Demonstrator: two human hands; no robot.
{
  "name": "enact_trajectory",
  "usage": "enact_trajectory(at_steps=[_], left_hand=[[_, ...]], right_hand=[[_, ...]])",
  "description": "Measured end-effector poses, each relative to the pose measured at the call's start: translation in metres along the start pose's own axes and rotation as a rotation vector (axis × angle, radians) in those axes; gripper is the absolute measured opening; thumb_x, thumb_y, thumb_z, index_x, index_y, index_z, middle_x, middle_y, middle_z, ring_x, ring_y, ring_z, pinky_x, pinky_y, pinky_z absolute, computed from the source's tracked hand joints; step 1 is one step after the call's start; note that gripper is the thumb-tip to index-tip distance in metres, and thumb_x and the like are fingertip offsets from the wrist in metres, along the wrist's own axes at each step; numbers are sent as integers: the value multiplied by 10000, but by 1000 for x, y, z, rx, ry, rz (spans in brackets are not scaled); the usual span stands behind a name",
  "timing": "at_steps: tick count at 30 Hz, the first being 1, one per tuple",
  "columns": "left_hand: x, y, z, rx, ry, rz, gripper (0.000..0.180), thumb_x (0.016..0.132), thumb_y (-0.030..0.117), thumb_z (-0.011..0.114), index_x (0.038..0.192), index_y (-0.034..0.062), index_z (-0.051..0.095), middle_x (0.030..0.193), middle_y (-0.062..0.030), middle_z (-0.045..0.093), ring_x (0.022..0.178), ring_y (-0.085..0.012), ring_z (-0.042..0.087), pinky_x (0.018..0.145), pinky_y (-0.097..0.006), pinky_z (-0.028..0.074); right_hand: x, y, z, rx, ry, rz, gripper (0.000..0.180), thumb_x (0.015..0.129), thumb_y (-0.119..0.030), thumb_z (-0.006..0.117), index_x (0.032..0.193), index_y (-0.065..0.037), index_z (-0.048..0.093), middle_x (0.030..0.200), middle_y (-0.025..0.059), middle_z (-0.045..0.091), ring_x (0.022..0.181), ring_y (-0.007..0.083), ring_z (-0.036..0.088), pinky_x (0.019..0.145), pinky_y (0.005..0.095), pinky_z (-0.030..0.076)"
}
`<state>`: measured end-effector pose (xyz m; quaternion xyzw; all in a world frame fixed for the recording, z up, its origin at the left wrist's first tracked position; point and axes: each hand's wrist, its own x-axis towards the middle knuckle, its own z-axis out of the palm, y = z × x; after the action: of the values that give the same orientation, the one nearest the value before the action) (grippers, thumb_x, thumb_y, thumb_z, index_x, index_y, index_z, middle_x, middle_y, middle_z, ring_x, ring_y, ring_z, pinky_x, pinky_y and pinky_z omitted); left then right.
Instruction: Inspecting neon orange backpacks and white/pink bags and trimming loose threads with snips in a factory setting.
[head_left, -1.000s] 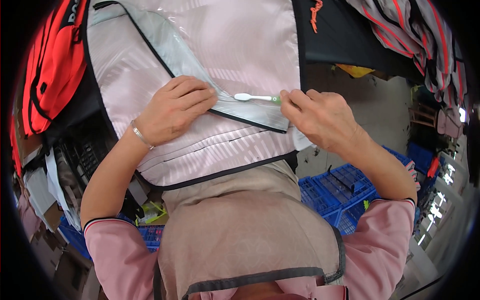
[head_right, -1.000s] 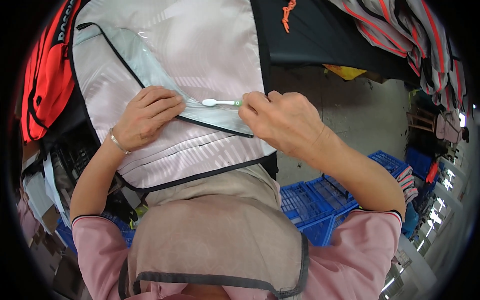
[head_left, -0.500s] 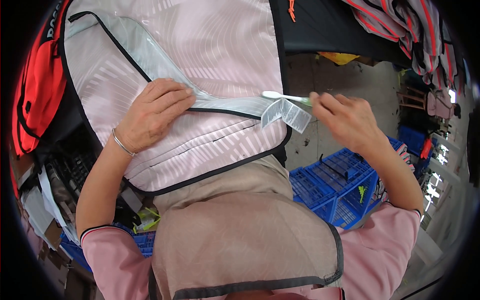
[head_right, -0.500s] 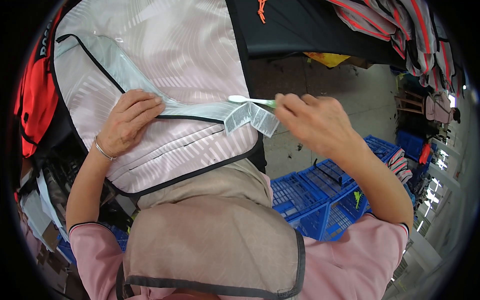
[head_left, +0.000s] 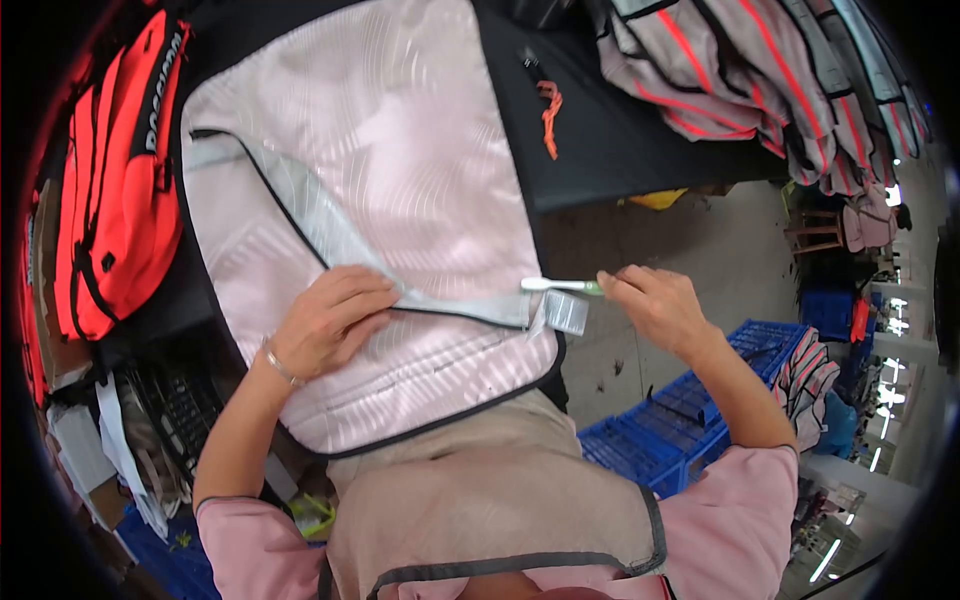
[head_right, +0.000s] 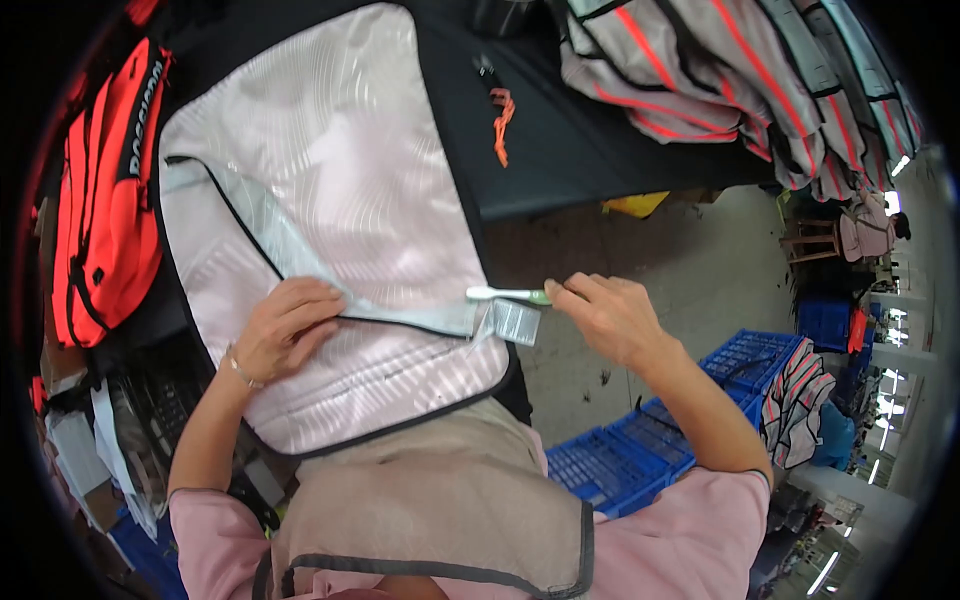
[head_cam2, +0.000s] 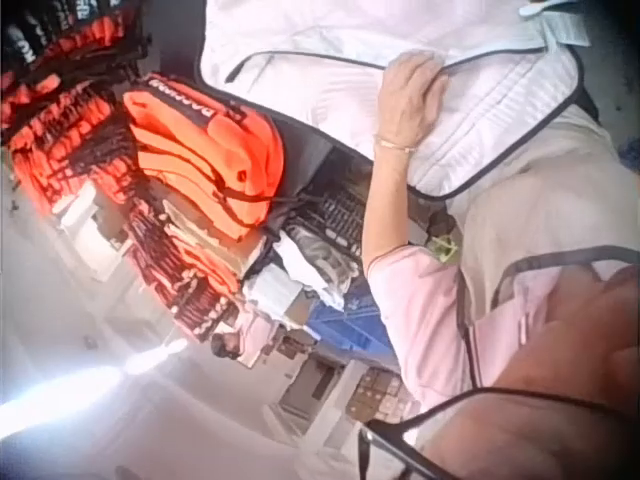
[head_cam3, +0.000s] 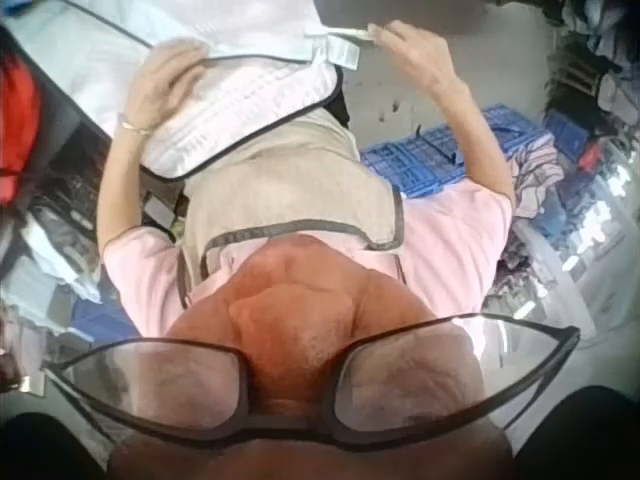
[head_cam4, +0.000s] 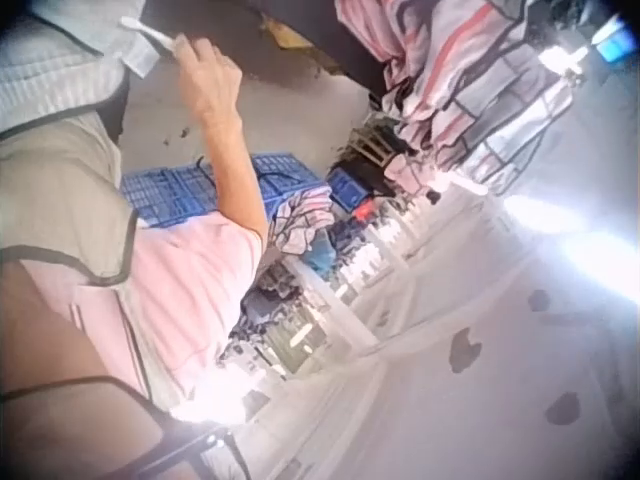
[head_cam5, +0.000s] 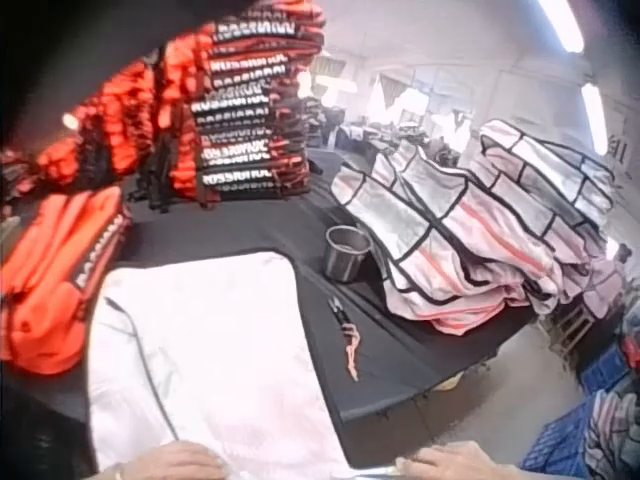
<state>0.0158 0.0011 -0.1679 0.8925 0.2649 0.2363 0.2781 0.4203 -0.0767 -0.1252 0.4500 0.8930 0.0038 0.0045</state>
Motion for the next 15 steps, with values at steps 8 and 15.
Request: enact_trajectory(at_steps=[8,15], left_hand=[[-93,2,-29,158,760,-494,214,901,-28,603,1109,-37,656,1115,-147,658,1022,-224,624,917,-296,465],[-175,27,28,-152,1155,-950,320,987,91,529,1267,-60,564,1228,-124,610,1120,-199,575,1009,-303,424]], right_hand=[[80,47,-1,723,504,691,265,815,-164,738,1016,-11,657,728,91,621,629,170,577,614,296,469],[210,110,46,385,506,752,313,839,-291,715,1045,-57,682,981,147,664,916,345,654,786,420,510]])
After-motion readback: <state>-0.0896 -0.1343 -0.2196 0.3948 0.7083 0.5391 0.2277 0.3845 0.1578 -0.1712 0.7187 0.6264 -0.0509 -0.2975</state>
